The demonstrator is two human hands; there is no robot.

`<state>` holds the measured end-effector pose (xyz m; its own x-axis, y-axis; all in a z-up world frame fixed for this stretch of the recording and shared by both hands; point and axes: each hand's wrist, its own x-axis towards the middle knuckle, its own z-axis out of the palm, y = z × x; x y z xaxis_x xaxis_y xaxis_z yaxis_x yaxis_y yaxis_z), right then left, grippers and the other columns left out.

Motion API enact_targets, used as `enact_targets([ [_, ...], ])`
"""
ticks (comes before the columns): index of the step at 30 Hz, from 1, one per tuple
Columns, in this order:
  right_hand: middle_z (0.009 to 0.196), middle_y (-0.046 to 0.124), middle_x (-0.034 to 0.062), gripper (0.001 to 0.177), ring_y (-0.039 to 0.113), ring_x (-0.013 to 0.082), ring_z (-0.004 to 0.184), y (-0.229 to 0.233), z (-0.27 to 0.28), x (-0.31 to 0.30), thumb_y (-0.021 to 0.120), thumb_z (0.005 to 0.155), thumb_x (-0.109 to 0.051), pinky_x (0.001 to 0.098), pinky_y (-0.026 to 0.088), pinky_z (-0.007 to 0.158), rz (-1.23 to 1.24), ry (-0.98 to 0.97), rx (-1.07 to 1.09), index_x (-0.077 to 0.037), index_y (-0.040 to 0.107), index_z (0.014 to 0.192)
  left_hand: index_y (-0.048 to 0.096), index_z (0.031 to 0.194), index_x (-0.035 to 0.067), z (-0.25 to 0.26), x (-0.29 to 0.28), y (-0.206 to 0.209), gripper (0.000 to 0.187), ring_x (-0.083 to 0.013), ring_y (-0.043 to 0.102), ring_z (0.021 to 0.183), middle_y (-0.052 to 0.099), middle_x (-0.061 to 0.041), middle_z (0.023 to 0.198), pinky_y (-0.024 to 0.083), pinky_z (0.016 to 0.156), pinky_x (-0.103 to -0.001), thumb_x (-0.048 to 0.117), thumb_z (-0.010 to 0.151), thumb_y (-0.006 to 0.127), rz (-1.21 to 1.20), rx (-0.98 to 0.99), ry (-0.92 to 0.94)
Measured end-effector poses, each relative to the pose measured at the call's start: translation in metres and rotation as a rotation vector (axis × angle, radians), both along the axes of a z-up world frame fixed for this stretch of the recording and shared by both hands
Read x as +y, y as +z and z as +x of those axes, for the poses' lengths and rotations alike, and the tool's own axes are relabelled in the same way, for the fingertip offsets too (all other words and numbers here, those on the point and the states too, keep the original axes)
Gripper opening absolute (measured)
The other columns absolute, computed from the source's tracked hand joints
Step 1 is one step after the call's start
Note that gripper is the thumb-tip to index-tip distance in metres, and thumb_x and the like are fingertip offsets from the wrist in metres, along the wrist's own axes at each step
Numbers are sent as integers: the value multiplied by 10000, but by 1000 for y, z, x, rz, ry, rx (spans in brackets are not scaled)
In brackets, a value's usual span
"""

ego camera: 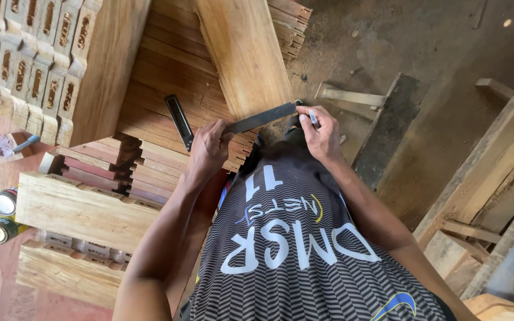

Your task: The person uses a metal square ruler and a white marker to draw straight lines on several rectangular wooden planks. They repeatedly position the ruler on the wood, draw a line along its edge, and then move to the next plank to repeat the process.

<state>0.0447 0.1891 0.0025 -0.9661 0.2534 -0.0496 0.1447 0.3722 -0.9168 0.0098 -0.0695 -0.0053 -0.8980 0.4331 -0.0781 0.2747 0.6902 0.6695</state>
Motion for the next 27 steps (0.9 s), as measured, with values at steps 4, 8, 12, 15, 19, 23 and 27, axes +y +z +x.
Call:
enact_targets([
  [4,851,637,94,157,603,179,753,0,0,1,599,844,-85,275,475,640,-32,11,9,-86,692,971,577,945,112,-3,1,1,156,-320,592,708,560,-98,723,436,635,-381,167,807,626,2,17,3],
  [8,851,634,77,166,593,147,743,6,-2,2,604,836,-100,263,479,629,-69,33,-12,-83,685,981,589,938,99,-6,3,3,152,-316,597,706,571,-100,727,436,633,-378,163,808,633,17,3,4],
  [12,849,633,62,173,574,120,718,-2,0,3,611,831,-106,252,477,622,-104,19,-24,-94,687,985,586,931,90,-5,3,4,147,-322,592,707,564,-106,725,437,639,-380,164,812,632,-5,10,-10],
  [15,841,631,66,169,544,85,680,-1,-2,2,611,827,-96,224,462,591,-155,12,-21,-79,690,975,594,949,89,-6,3,4,153,-321,595,718,573,-104,732,441,644,-377,166,821,623,9,-26,0],
  [19,834,632,54,164,527,57,664,0,-3,2,610,826,-92,207,457,582,-228,-8,-31,-72,690,968,593,953,90,-7,4,9,148,-318,598,725,574,-104,734,443,644,-376,168,829,616,4,-29,-6],
  [23,833,631,59,166,518,52,656,-5,-2,3,608,821,-91,194,447,566,-256,-19,-40,-62,688,963,596,952,98,-8,5,13,141,-317,602,723,579,-104,727,444,650,-380,162,828,612,-5,-37,-3],
  [27,834,624,56,160,509,46,631,-9,-2,4,610,821,-86,182,443,552,-276,-31,-44,-55,686,959,590,965,102,-7,1,0,148,-324,600,741,579,-106,748,445,662,-379,171,835,604,-21,-31,-14],
])
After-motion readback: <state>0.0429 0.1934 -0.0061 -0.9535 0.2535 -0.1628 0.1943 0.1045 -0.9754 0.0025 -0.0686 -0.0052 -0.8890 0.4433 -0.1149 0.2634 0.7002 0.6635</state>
